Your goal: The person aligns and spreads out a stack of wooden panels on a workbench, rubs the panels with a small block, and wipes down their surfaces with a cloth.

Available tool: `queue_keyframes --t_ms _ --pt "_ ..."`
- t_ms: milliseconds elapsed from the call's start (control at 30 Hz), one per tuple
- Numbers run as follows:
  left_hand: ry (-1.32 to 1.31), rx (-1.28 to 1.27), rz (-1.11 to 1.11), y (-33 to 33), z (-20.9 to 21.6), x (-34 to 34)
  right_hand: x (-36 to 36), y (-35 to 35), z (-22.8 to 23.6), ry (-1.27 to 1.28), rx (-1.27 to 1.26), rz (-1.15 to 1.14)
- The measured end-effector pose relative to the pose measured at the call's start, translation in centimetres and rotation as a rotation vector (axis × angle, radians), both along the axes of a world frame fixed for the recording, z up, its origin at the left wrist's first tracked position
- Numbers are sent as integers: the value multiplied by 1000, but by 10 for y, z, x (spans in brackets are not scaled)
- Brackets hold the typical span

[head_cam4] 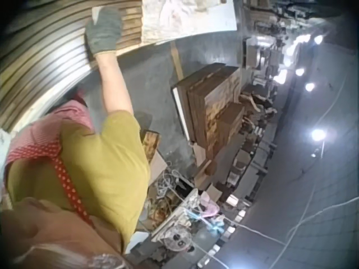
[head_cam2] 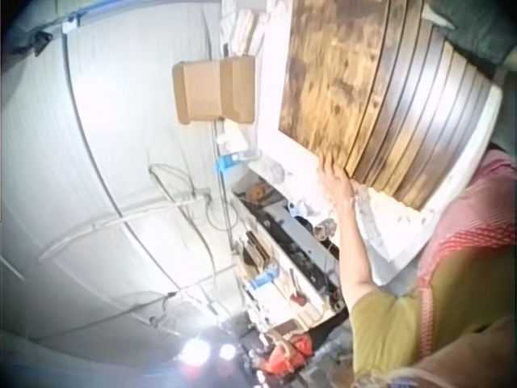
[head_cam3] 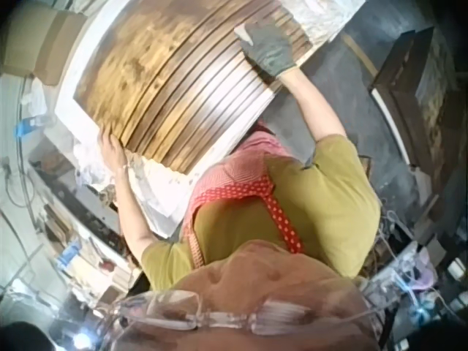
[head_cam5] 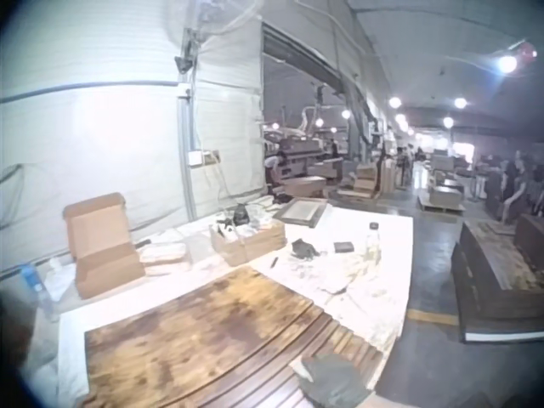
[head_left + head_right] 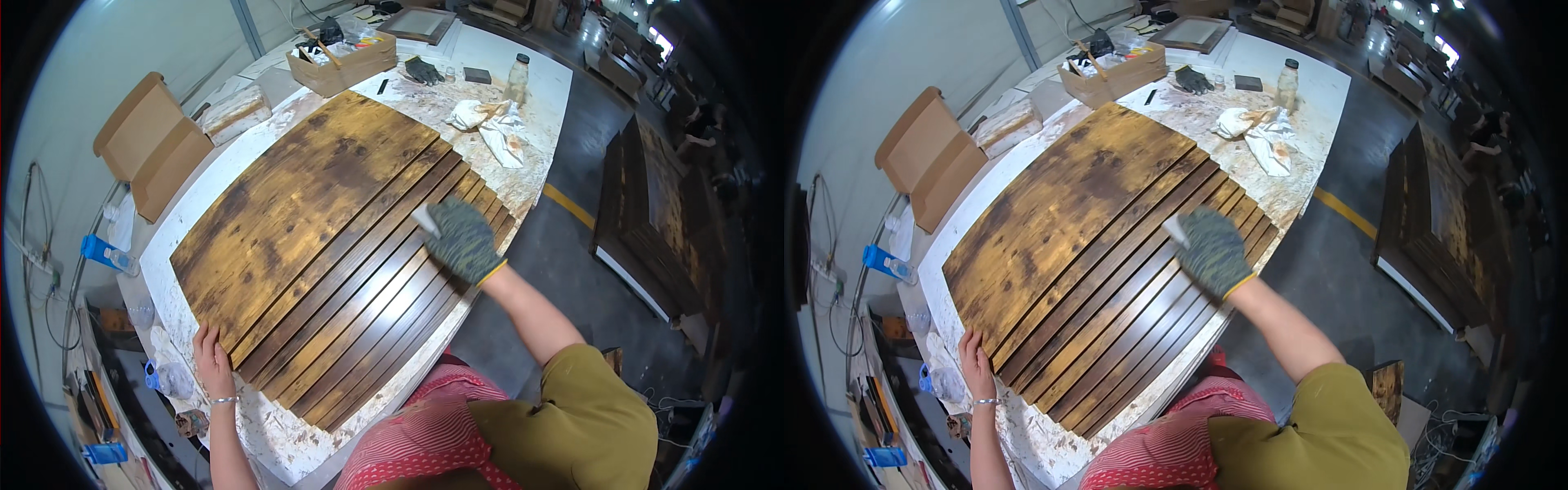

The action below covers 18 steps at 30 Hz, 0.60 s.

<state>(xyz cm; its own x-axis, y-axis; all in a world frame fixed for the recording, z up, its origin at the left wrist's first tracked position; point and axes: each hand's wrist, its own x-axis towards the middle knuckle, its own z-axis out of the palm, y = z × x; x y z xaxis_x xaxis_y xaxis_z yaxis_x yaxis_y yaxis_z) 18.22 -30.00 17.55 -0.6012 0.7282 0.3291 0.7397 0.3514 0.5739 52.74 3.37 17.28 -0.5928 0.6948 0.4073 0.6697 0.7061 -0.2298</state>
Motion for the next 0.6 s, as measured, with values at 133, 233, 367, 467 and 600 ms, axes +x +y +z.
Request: queue_keyframes --t_ms 133,233,367,467,600 --pt "37 -41 -1 -8 9 -1 -44 -86 10 -2 -27 73" --pt "23 -29 -16 -14 4 -12 -75 -131 10 107 -53 252" --pt "2 -42 -63 -9 19 -11 -111 -192 20 49 -126 414" --pt "-25 -38 -60 -8 18 -16 -143 -243 8 86 -211 614" --pt "53 24 -98 -14 12 -18 -178 -302 11 32 -156 942"
